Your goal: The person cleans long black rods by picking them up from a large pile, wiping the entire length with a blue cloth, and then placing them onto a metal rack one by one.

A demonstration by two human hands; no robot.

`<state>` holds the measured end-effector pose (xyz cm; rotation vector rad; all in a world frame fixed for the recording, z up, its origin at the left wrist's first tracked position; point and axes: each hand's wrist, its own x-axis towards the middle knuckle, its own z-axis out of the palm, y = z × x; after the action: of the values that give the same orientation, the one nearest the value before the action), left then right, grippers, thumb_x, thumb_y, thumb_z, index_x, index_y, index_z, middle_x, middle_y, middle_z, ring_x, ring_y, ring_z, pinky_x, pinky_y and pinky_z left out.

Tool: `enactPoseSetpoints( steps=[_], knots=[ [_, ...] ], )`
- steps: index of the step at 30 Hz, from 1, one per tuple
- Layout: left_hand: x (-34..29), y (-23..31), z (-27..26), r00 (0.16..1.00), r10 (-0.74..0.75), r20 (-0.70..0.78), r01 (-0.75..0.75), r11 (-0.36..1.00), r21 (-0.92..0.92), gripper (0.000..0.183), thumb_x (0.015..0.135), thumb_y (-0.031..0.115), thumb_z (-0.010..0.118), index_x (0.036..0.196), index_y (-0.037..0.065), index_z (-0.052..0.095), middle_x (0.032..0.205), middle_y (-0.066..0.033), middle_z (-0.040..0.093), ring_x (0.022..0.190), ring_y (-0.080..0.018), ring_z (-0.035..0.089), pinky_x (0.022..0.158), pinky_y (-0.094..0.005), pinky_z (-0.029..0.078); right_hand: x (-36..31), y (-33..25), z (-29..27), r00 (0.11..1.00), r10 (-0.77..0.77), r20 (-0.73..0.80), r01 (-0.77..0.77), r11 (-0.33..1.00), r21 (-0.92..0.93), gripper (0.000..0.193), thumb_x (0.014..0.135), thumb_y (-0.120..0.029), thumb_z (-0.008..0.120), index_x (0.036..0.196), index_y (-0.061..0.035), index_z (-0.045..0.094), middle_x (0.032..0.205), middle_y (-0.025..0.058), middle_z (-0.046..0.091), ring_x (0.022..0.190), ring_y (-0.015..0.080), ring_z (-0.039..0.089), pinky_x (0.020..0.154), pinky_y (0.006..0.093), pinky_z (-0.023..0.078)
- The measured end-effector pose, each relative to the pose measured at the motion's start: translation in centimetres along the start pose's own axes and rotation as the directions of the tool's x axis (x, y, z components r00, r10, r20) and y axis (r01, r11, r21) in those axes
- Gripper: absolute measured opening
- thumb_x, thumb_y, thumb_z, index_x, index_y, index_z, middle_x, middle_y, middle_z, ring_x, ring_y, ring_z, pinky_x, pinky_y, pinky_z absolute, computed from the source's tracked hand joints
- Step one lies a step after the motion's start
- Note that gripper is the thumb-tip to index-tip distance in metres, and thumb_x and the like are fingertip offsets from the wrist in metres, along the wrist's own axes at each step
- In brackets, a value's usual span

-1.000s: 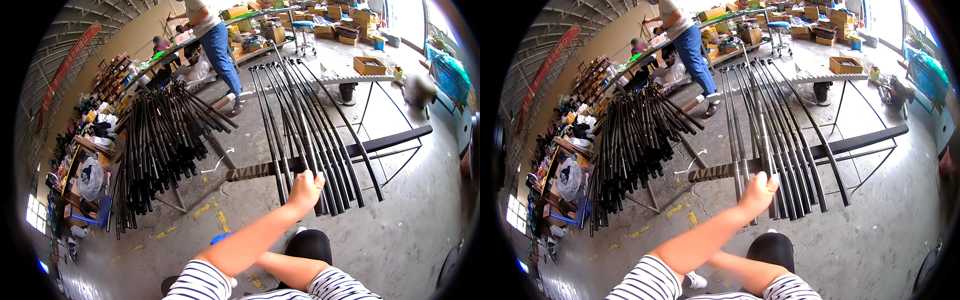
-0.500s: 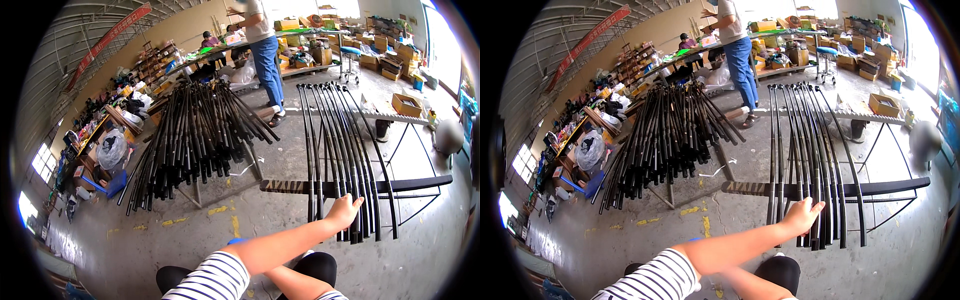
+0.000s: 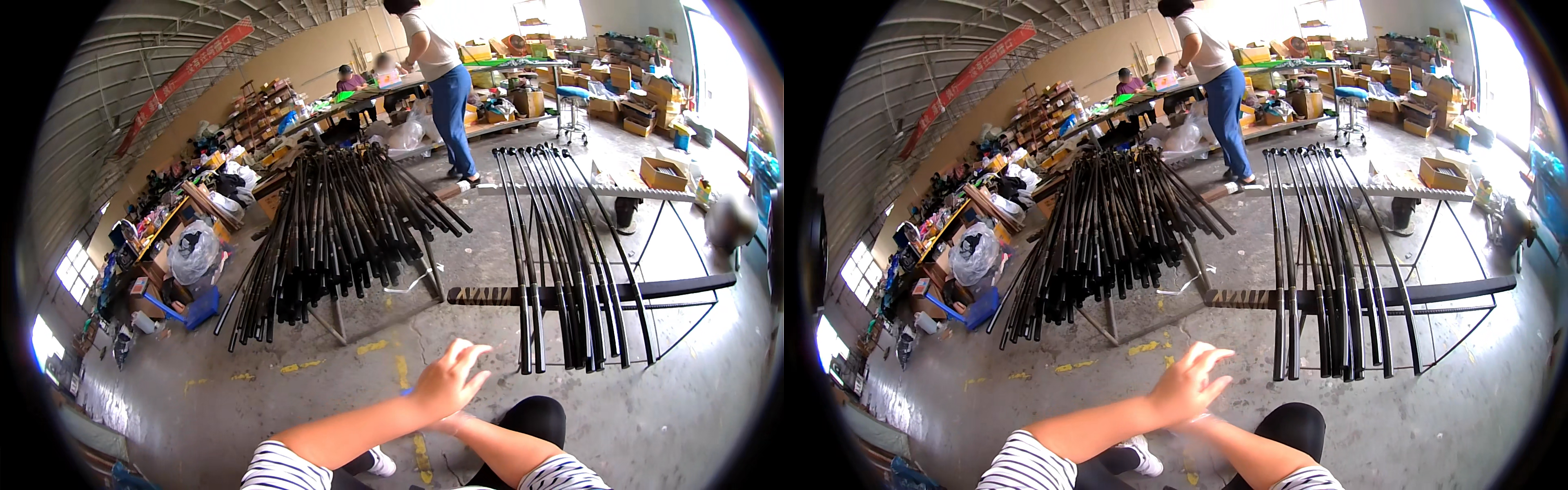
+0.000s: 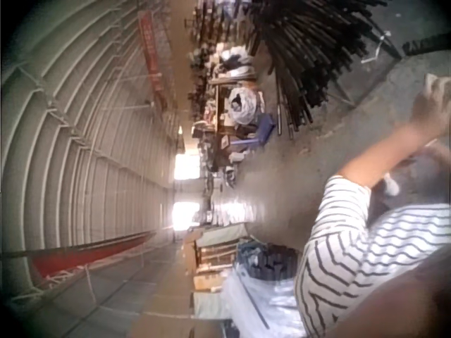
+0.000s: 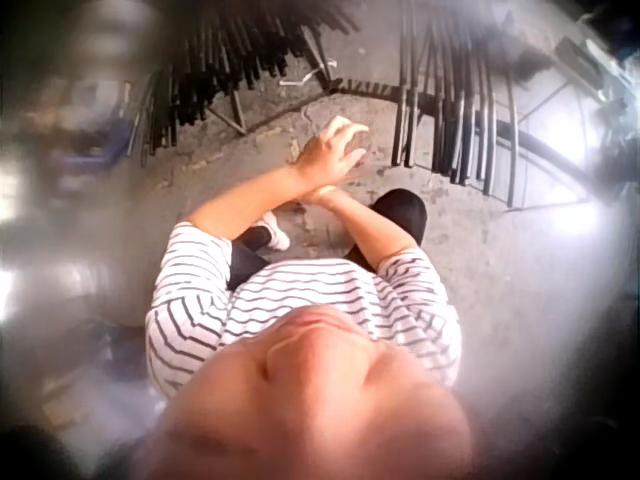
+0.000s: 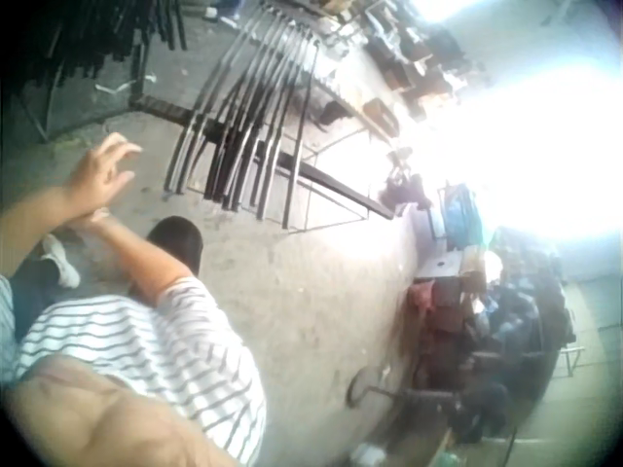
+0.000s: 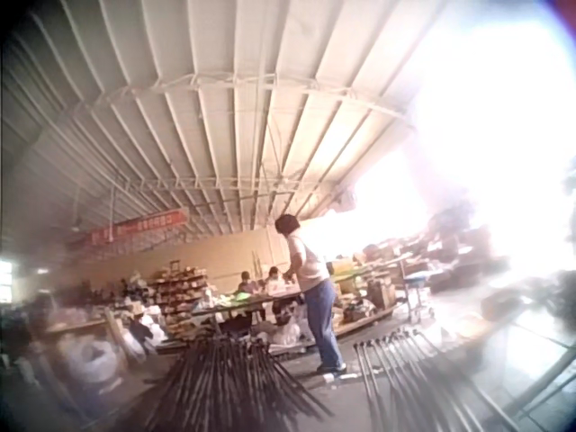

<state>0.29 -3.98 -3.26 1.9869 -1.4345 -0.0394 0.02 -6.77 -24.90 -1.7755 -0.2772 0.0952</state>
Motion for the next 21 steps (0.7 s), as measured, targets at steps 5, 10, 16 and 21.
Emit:
enactPoseSetpoints(
  steps=[5, 10, 16, 21],
  knots=[
    [-4.5, -1.2, -1.8, 0.998, -0.053, -0.044, 0.053, 0.999, -0.001, 0.036, 0.077, 0.013, 0.064, 0.111, 0.010, 0.053, 0.095, -0.0081, 0.051, 0.057, -0.0143, 0.053, 0.053, -0.0275, 0.046, -0.1, 2.4, 0.8, 0.989, 0.030, 0.144, -0.082, 0.925, 0.371, 0.035, 0.079, -0.027, 0.063, 0.108, -0.0107, 0.052, 0.106, 0.0062, 0.056, 0.096, 0.0170, 0.054, 0.082, 0.0314, 0.043],
    [-8.8, -3.1, -2.3, 0.991, -0.119, -0.059, 0.120, 0.993, 0.011, 0.035, 0.076, 0.011, 0.065, 0.109, 0.007, 0.055, 0.094, -0.0081, 0.052, 0.057, -0.0131, 0.053, 0.053, -0.0263, 0.046, 0.0, 0.5, 1.3, 0.995, -0.092, 0.047, 0.072, 0.944, 0.323, 0.027, 0.078, -0.026, 0.062, 0.099, -0.0108, 0.055, 0.095, 0.0062, 0.058, 0.089, 0.0195, 0.056, 0.076, 0.0334, 0.045],
    [-11.4, -3.5, -1.4, 0.983, -0.181, -0.037, 0.180, 0.983, -0.033, 0.033, 0.076, 0.011, 0.066, 0.107, 0.005, 0.057, 0.094, -0.0084, 0.052, 0.056, -0.0120, 0.054, 0.054, -0.0251, 0.046, -1.0, 3.7, 1.1, 0.985, -0.171, -0.011, 0.157, 0.931, -0.329, 0.028, 0.076, -0.025, 0.062, 0.099, -0.0124, 0.055, 0.090, 0.0075, 0.059, 0.081, 0.0242, 0.059, 0.069, 0.0359, 0.047],
    [-14.1, -4.0, -1.4, 0.950, -0.312, -0.027, 0.310, 0.948, -0.066, 0.032, 0.075, 0.011, 0.066, 0.106, 0.005, 0.057, 0.094, -0.0096, 0.052, 0.054, -0.0124, 0.054, 0.054, -0.0252, 0.046, -0.8, -0.3, 1.1, 0.976, -0.215, -0.028, 0.176, 0.861, -0.477, 0.024, 0.069, -0.024, 0.064, 0.089, -0.0115, 0.057, 0.082, 0.0108, 0.059, 0.076, 0.0295, 0.059, 0.062, 0.0382, 0.046]
  ],
)
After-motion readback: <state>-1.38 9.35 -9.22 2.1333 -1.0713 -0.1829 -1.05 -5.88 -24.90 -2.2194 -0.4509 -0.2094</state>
